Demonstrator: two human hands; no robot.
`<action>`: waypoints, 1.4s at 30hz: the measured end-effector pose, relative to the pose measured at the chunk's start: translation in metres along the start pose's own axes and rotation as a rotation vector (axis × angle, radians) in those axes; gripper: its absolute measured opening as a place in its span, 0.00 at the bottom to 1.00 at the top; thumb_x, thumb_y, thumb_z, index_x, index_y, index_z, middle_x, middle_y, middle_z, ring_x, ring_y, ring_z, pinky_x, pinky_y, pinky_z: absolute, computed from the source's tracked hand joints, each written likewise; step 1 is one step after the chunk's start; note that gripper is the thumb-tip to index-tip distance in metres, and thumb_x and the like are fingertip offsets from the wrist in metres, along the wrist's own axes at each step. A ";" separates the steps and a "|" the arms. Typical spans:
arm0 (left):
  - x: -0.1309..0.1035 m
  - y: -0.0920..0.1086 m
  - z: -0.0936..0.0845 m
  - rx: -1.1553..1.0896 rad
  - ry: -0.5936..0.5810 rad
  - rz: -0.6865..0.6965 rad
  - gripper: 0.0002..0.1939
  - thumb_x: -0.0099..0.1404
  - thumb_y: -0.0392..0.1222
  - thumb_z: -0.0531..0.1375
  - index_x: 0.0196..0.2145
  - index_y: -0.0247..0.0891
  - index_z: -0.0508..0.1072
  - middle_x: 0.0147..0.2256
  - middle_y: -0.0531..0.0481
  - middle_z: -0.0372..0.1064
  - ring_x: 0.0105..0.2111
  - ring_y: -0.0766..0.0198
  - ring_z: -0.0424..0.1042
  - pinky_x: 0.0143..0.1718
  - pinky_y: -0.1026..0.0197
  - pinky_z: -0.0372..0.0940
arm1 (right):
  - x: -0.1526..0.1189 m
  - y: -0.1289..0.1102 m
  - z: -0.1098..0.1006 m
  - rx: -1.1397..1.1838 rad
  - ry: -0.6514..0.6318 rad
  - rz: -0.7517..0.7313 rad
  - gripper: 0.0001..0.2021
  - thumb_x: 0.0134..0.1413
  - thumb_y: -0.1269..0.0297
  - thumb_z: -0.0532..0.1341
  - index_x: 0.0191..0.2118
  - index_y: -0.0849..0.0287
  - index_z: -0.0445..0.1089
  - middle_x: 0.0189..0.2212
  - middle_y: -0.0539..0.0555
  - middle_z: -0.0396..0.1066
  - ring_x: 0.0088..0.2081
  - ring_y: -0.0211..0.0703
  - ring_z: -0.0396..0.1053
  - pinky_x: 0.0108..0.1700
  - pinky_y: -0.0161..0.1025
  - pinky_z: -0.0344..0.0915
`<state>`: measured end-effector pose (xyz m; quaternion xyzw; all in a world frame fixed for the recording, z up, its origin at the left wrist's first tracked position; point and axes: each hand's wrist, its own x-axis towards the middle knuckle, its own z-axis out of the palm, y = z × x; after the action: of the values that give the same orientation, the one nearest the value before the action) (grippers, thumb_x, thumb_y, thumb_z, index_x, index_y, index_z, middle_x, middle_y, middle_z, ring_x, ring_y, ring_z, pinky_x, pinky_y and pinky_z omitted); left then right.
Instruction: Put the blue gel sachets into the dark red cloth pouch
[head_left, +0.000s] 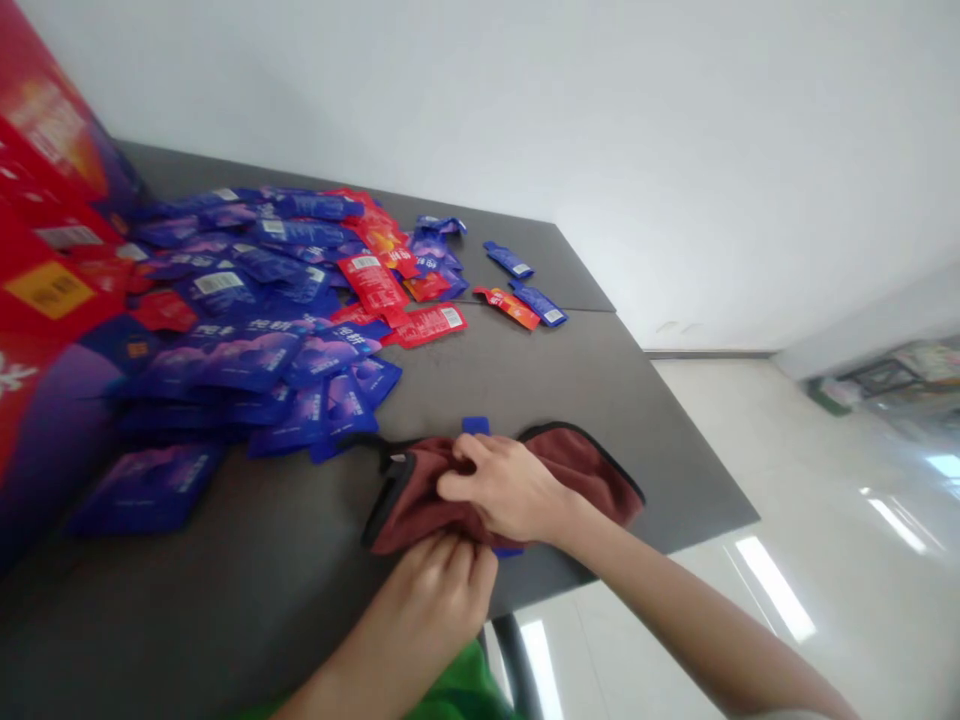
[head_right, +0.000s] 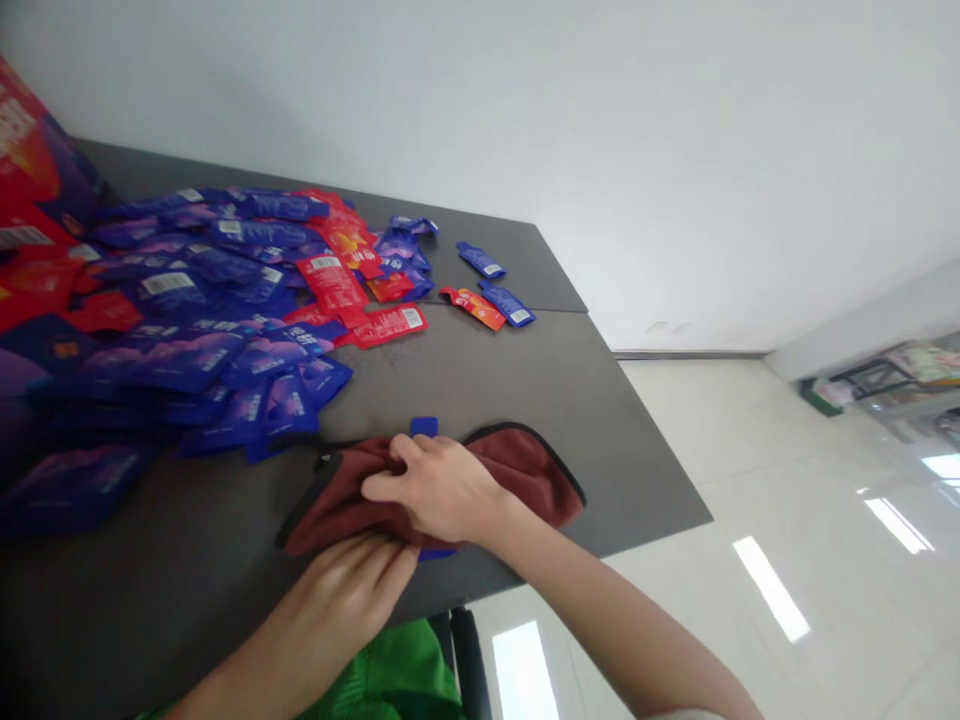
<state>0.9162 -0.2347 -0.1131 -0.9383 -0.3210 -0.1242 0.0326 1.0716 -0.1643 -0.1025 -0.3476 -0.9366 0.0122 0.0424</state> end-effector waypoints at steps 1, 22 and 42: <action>0.000 -0.001 0.001 0.016 0.047 0.029 0.11 0.55 0.26 0.55 0.37 0.30 0.72 0.33 0.41 0.75 0.33 0.56 0.75 0.35 0.58 0.71 | 0.008 0.012 0.004 -0.021 0.004 0.035 0.09 0.56 0.67 0.51 0.41 0.50 0.65 0.36 0.52 0.59 0.31 0.38 0.56 0.32 0.36 0.52; 0.002 -0.007 0.006 -0.337 0.270 -0.083 0.10 0.58 0.26 0.52 0.34 0.33 0.71 0.33 0.45 0.76 0.34 0.59 0.76 0.38 0.59 0.71 | 0.024 0.053 0.003 -0.122 0.025 0.304 0.13 0.63 0.60 0.45 0.46 0.49 0.64 0.40 0.54 0.60 0.33 0.38 0.61 0.33 0.36 0.54; -0.035 -0.016 -0.004 -0.110 0.184 -0.011 0.14 0.64 0.43 0.56 0.47 0.43 0.69 0.44 0.51 0.72 0.49 0.57 0.67 0.56 0.51 0.56 | 0.026 0.095 0.004 -0.073 0.420 0.781 0.12 0.62 0.63 0.46 0.42 0.56 0.64 0.40 0.56 0.62 0.36 0.42 0.63 0.35 0.37 0.57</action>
<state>0.8790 -0.2436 -0.1187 -0.9216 -0.3144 -0.2274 0.0099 1.1136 -0.0757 -0.1095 -0.6717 -0.7059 -0.0766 0.2116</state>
